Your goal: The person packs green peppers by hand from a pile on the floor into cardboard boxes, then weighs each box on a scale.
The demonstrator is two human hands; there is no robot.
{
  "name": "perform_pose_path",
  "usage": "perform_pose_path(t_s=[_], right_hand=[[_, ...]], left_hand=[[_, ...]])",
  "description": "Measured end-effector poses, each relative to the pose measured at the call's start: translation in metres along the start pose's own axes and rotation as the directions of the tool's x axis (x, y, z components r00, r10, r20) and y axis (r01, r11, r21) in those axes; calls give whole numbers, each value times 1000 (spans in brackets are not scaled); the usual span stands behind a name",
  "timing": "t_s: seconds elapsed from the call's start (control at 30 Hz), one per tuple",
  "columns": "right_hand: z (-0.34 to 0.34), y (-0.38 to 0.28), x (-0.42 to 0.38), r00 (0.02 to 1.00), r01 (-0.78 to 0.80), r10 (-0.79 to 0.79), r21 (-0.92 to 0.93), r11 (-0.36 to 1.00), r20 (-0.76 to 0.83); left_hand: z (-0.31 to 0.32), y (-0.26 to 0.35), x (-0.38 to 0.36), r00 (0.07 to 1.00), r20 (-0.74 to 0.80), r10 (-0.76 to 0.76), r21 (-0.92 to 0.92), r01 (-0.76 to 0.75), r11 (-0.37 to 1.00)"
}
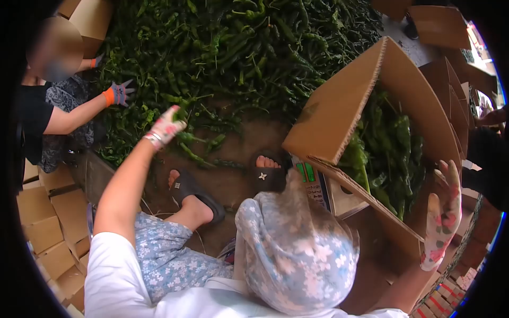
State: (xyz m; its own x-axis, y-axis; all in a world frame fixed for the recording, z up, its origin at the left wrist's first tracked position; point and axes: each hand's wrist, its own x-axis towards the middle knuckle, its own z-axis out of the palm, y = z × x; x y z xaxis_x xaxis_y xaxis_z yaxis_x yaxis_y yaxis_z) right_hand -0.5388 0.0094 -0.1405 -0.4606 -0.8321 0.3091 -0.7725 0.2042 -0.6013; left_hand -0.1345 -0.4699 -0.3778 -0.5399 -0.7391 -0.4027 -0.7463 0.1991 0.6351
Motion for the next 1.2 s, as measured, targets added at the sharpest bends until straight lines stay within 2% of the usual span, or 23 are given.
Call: perform_pose_path(t_s=[0.07, 0.13, 0.17, 0.23, 0.27, 0.3, 0.37, 0.47, 0.5, 0.57, 0.6, 0.63, 0.67, 0.7, 0.77, 0.83, 0.87, 0.9, 0.97, 1.0, 1.1, 1.17, 1.2], right_hand=[[2, -4, -10, 994, -94, 97, 52, 994, -47], [6, -22, -13, 960, -249, 264, 147, 957, -91], [7, -26, -17, 962, -231, 251, 165, 959, -110], [4, -34, -28, 981, -158, 165, 75, 985, -100], [2, -40, -33, 951, -271, 289, 149, 951, -113], [4, -47, -34, 988, -50, 58, 59, 997, -140], [-6, -68, -38, 986, -87, 96, 74, 994, -137], [-24, -83, -47, 975, 51, -55, -24, 998, -214], [-31, -86, -51, 964, 100, -108, -46, 994, -244], [-47, -94, -63, 954, 65, -90, -96, 993, -285], [-57, -92, -62, 954, 19, -51, -111, 994, -295], [-63, -91, -67, 951, -23, -17, -126, 992, -308], [-68, -88, -72, 927, -164, 143, -31, 986, -345], [-72, -79, -76, 922, -169, 146, -33, 985, -358], [-82, -48, -79, 850, -443, 393, -73, 893, -351], [-85, -23, -73, 824, -566, 525, -280, 775, -214], [-82, -19, -64, 741, -665, 657, -287, 690, -138], [-78, -15, -54, 636, -747, 769, -301, 592, -65], [-66, 7, -47, 615, -755, 788, -278, 594, 15], [-64, 11, -48, 695, -692, 710, -369, 620, -112], [-90, 1, -40, 707, -700, 699, -245, 671, -108], [-111, -25, -36, 740, -670, 661, -213, 711, -123], [-118, -39, -39, 718, -696, 683, -111, 710, -131]], left_hand=[[-43, 20, -4, 999, -40, 27, -386, -41, 921], [-82, 60, -19, 992, -69, 106, -594, -126, 794], [-95, 81, -32, 993, -54, 109, -731, -113, 673], [-110, 130, -51, 976, -105, 191, -848, -189, 495], [-116, 161, -65, 960, -64, 271, -910, -168, 380], [-113, 201, -89, 915, -104, 389, -917, -240, 319], [-103, 273, -119, 819, -139, 556, -968, -231, 98], [-67, 363, -150, 763, -252, 595, -967, -177, -183], [-39, 397, -167, 817, -370, 443, -928, -351, -129], [12, 419, -170, 837, -247, 488, -948, -314, 60], [23, 421, -164, 795, -47, 605, -856, -343, 386], [34, 417, -163, 748, 177, 640, -649, -400, 647], [35, 402, -158, 742, 144, 654, -381, -568, 729], [21, 408, -170, 761, 90, 643, -49, -641, 766], [10, 394, -145, 618, -204, 759, 461, -623, 632], [4, 394, -136, 858, -75, 508, 501, -408, 763], [3, 399, -134, 920, 102, 377, 575, -364, 733], [11, 393, -126, 905, 140, 403, 655, -389, 647], [22, 389, -122, 887, 234, 398, 713, -434, 550], [25, 389, -127, 883, 190, 429, 751, -413, 516], [2, 395, -134, 869, 204, 450, 789, -418, 450], [-23, 400, -153, 788, 201, 582, 763, -499, 411], [-36, 404, -169, 795, 171, 582, 716, -506, 481]])
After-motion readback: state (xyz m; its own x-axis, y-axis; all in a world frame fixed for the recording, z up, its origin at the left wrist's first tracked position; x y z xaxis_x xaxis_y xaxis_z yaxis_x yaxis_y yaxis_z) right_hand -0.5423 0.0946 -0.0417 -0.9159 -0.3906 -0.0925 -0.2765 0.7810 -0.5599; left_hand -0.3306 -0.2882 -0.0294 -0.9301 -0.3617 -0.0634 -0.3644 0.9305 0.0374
